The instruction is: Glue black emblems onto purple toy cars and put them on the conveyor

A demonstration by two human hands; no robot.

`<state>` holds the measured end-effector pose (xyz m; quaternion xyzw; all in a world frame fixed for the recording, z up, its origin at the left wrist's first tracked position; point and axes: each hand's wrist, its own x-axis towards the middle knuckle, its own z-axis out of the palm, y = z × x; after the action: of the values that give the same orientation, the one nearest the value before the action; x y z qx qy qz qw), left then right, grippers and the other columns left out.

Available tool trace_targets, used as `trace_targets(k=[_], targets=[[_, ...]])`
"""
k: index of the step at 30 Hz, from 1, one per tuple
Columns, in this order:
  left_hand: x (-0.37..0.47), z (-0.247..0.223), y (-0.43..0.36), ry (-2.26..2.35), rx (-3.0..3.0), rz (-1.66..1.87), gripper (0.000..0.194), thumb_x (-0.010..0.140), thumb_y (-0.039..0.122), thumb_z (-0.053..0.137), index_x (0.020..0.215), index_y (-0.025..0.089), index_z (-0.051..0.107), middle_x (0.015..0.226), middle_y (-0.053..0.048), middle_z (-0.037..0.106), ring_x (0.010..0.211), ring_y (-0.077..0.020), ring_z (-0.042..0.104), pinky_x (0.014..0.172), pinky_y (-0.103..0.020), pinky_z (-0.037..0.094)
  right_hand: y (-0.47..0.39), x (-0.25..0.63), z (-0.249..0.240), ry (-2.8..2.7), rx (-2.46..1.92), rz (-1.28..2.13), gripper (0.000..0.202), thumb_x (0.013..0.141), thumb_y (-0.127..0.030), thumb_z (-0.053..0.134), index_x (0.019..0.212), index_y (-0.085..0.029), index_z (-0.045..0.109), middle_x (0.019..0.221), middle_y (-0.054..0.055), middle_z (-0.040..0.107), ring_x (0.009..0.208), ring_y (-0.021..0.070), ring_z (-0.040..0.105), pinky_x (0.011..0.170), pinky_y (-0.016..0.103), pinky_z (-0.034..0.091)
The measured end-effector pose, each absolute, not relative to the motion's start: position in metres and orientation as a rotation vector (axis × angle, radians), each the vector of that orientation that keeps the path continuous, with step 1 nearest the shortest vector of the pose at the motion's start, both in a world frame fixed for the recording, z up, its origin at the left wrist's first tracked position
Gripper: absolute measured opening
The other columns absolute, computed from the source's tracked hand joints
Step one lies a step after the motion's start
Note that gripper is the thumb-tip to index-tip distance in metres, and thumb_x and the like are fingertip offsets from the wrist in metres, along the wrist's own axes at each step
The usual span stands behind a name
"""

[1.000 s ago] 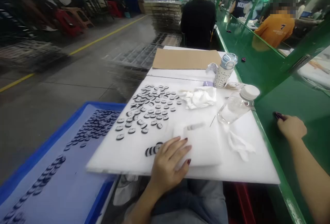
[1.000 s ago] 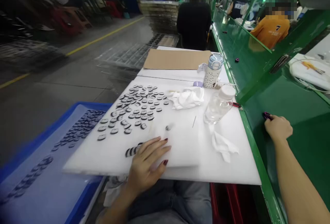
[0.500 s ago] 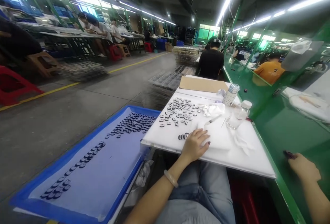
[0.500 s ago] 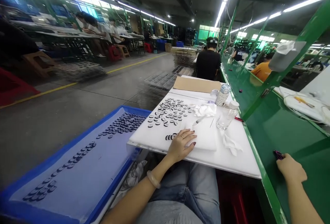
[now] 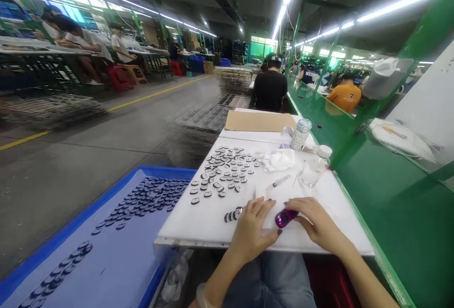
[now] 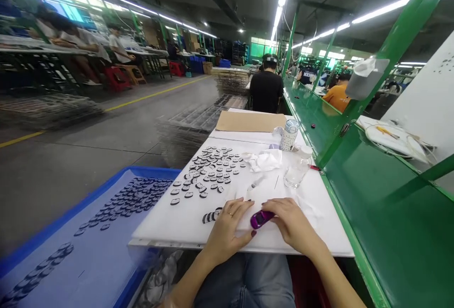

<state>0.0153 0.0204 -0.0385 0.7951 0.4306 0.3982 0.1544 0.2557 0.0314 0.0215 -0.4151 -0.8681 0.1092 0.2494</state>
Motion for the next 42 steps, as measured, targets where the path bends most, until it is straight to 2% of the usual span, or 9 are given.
trace_targets(k=[3, 9, 17, 22, 28, 34, 37, 40, 42], targets=[[0.012, -0.04, 0.018, 1.216, 2.269, 1.145, 0.058, 0.08, 0.041, 0.074, 0.132, 0.022, 0.056, 0.13, -0.009, 0.065, 0.125, -0.0334, 0.054, 0.102, -0.054, 0.051, 0.042, 0.235, 0.017, -2.424, -1.0, 0.435, 0.032, 0.099, -0.018, 0.048, 0.124, -0.032, 0.061, 0.125, 0.0, 0.067, 0.119, 0.016, 0.062, 0.102, 0.032, 0.052], [0.015, -0.042, 0.013, 1.254, 2.266, 1.288, 0.049, 0.084, 0.025, 0.071, 0.13, 0.02, 0.056, 0.125, -0.009, 0.068, 0.124, -0.0299, 0.056, 0.103, -0.048, 0.052, 0.045, 0.24, -0.006, -2.161, -1.149, 0.41, 0.03, 0.095, -0.03, 0.064, 0.124, -0.025, 0.058, 0.128, 0.01, 0.06, 0.12, 0.0253, 0.057, 0.101, 0.044, 0.051], [0.008, -0.031, 0.0, 1.233, 2.274, 1.207, 0.047, 0.09, 0.031, 0.068, 0.133, 0.02, 0.054, 0.124, -0.009, 0.067, 0.125, -0.0277, 0.055, 0.104, -0.043, 0.052, 0.031, 0.225, -0.009, -2.011, -1.122, 0.464, 0.03, 0.092, -0.028, 0.07, 0.121, -0.026, 0.062, 0.114, 0.006, 0.065, 0.109, 0.0221, 0.06, 0.093, 0.037, 0.053], [-0.003, -0.024, 0.001, 1.149, 2.215, 1.157, 0.043, 0.09, 0.022, 0.066, 0.132, 0.023, 0.056, 0.12, -0.007, 0.067, 0.123, -0.0254, 0.056, 0.105, -0.042, 0.052, 0.028, 0.23, -0.016, -1.77, -1.332, 0.334, 0.024, 0.094, -0.035, 0.065, 0.115, -0.023, 0.063, 0.123, 0.009, 0.062, 0.114, 0.0255, 0.06, 0.096, 0.042, 0.052], [-0.01, -0.033, 0.0, 1.238, 2.15, 1.216, 0.041, 0.089, 0.036, 0.071, 0.128, 0.027, 0.059, 0.131, -0.01, 0.057, 0.122, -0.0252, 0.06, 0.103, -0.04, 0.055, 0.012, 0.237, -0.014, -1.603, -1.72, 0.561, 0.035, 0.093, -0.051, 0.06, 0.112, -0.021, 0.059, 0.096, 0.007, 0.063, 0.081, 0.0213, 0.061, 0.064, 0.032, 0.054], [-0.018, -0.024, -0.004, 1.167, 2.22, 1.153, 0.041, 0.09, 0.043, 0.068, 0.127, 0.026, 0.061, 0.122, -0.009, 0.065, 0.115, -0.0258, 0.063, 0.099, -0.041, 0.056, 0.001, 0.236, -0.005, -1.715, -1.751, 0.467, 0.037, 0.094, -0.054, 0.057, 0.111, -0.021, 0.057, 0.093, 0.007, 0.063, 0.078, 0.0219, 0.06, 0.066, 0.035, 0.053], [-0.019, -0.004, 0.007, 1.06, 2.302, 0.948, 0.046, 0.096, 0.032, 0.06, 0.141, 0.029, 0.051, 0.132, -0.009, 0.064, 0.123, -0.0261, 0.06, 0.102, -0.043, 0.054, 0.003, 0.237, -0.006, -1.769, -1.758, 0.424, 0.042, 0.093, -0.057, 0.058, 0.116, -0.022, 0.056, 0.102, 0.009, 0.065, 0.088, 0.0254, 0.063, 0.074, 0.039, 0.054], [-0.017, 0.015, 0.023, 0.949, 2.4, 0.669, 0.062, 0.095, 0.016, 0.053, 0.153, 0.031, 0.037, 0.15, -0.006, 0.051, 0.14, -0.0263, 0.047, 0.11, -0.044, 0.05, 0.004, 0.238, -0.006, -1.782, -1.742, 0.4, 0.046, 0.092, -0.058, 0.059, 0.12, -0.022, 0.056, 0.104, 0.009, 0.066, 0.093, 0.0269, 0.064, 0.078, 0.041, 0.054], [-0.014, 0.022, 0.031, 0.899, 2.442, 0.577, 0.065, 0.092, 0.012, 0.053, 0.152, 0.032, 0.037, 0.154, -0.004, 0.047, 0.144, -0.026, 0.042, 0.111, -0.045, 0.049, 0.004, 0.24, -0.005, -1.792, -1.745, 0.371, 0.045, 0.093, -0.059, 0.058, 0.119, -0.022, 0.057, 0.102, 0.009, 0.066, 0.092, 0.0272, 0.065, 0.078, 0.041, 0.054]])
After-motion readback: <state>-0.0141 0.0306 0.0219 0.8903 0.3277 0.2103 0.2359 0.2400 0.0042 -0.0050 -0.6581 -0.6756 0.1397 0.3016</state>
